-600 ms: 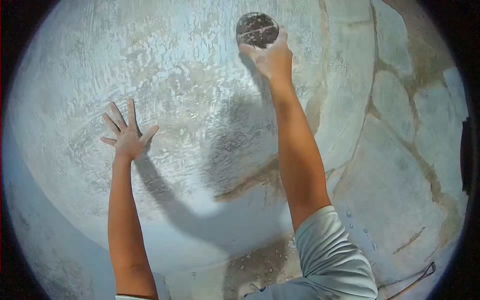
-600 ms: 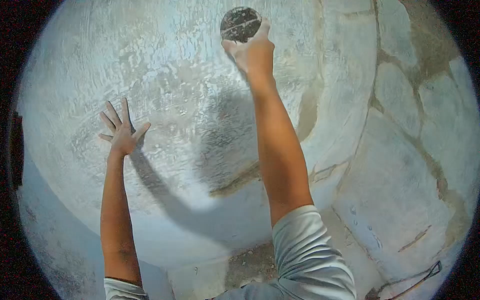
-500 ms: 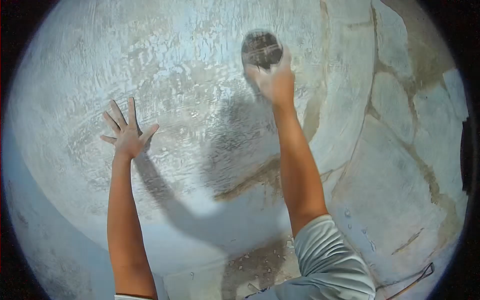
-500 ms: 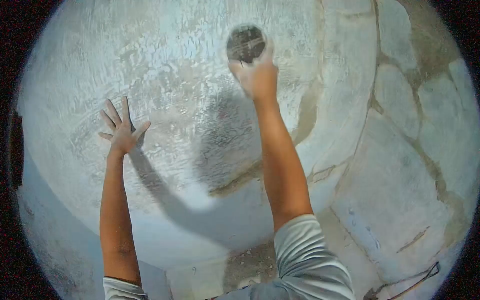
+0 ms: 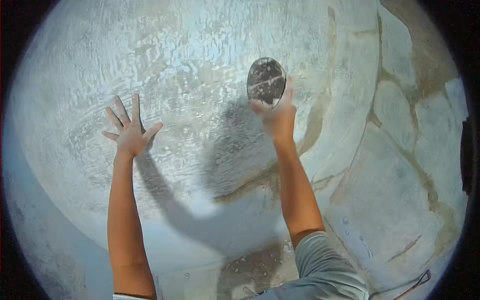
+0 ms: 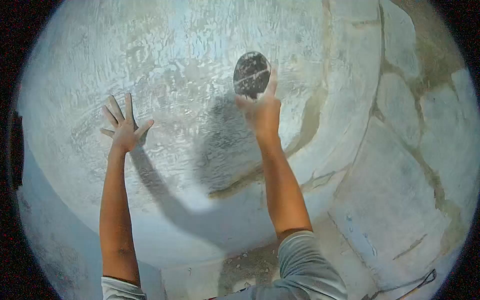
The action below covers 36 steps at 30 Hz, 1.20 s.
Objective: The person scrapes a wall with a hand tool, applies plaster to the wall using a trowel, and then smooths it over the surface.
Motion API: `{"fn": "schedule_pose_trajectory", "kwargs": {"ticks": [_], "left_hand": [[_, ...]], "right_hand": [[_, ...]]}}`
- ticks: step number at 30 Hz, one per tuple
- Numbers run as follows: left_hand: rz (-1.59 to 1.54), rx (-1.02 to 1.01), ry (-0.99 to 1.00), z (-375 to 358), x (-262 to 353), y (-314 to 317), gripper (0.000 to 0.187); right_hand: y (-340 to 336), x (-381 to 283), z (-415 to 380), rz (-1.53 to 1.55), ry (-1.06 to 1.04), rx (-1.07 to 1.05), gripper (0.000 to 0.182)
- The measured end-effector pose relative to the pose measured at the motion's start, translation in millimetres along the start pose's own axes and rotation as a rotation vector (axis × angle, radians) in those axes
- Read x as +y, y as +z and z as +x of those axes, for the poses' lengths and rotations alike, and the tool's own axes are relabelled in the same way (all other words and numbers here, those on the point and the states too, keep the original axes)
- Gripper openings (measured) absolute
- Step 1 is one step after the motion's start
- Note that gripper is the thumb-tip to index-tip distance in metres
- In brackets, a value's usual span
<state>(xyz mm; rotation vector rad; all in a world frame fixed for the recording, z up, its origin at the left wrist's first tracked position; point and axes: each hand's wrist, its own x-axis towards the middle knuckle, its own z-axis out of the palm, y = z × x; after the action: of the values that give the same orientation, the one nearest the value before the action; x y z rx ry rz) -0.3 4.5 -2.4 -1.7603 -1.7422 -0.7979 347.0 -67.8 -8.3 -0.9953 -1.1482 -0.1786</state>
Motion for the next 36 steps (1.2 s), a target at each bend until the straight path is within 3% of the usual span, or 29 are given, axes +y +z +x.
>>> {"fn": "schedule_pose_trajectory", "kwargs": {"ticks": [2, 5, 8, 11, 12, 15, 17, 21, 25, 29, 36], "left_hand": [[-0.001, -0.016, -0.008, -2, 1, -1, 0.112], [0.013, -0.01, -0.005, 3, 1, -2, 0.113], [-0.001, 0.005, 0.012, 1, -2, 5, 0.113], [-0.005, 0.005, 0.006, 2, -3, 4, 0.114], [-0.003, 0.0, 0.003, 1, -2, 3, 0.114], [0.021, 0.002, 0.003, 2, -1, 3, 0.114], [0.022, 0.01, 0.011, 1, -1, 5, 0.113], [-0.008, 0.026, 0.03, 0, -5, 8, 0.113], [-0.01, 0.061, 0.032, 1, -5, 11, 0.113], [0.01, 0.05, 0.031, 2, -4, 11, 0.112], [-0.038, 0.044, 0.028, 0, -2, 5, 0.112]], "right_hand": [[3, 1, 0, 0.039, 0.02, -0.026, 0.108], [7, -48, 42, -0.13, 0.079, -0.012, 0.105], [11, -38, 40, -0.103, 0.059, -0.022, 0.103], [18, 18, -10, 0.093, -0.1, 0.006, 0.102], [25, 14, -21, 0.207, -0.045, 0.035, 0.103], [29, -2, 9, 0.073, -0.109, 0.021, 0.104], [26, -38, 36, -0.139, 0.004, -0.015, 0.106], [27, -2, -2, -0.031, 0.022, -0.019, 0.107], [35, 6, -28, 0.055, -0.101, 0.057, 0.105], [26, -50, 35, -0.154, 0.133, -0.025, 0.111], [29, 11, -37, 0.164, 0.013, 0.012, 0.107]]}}
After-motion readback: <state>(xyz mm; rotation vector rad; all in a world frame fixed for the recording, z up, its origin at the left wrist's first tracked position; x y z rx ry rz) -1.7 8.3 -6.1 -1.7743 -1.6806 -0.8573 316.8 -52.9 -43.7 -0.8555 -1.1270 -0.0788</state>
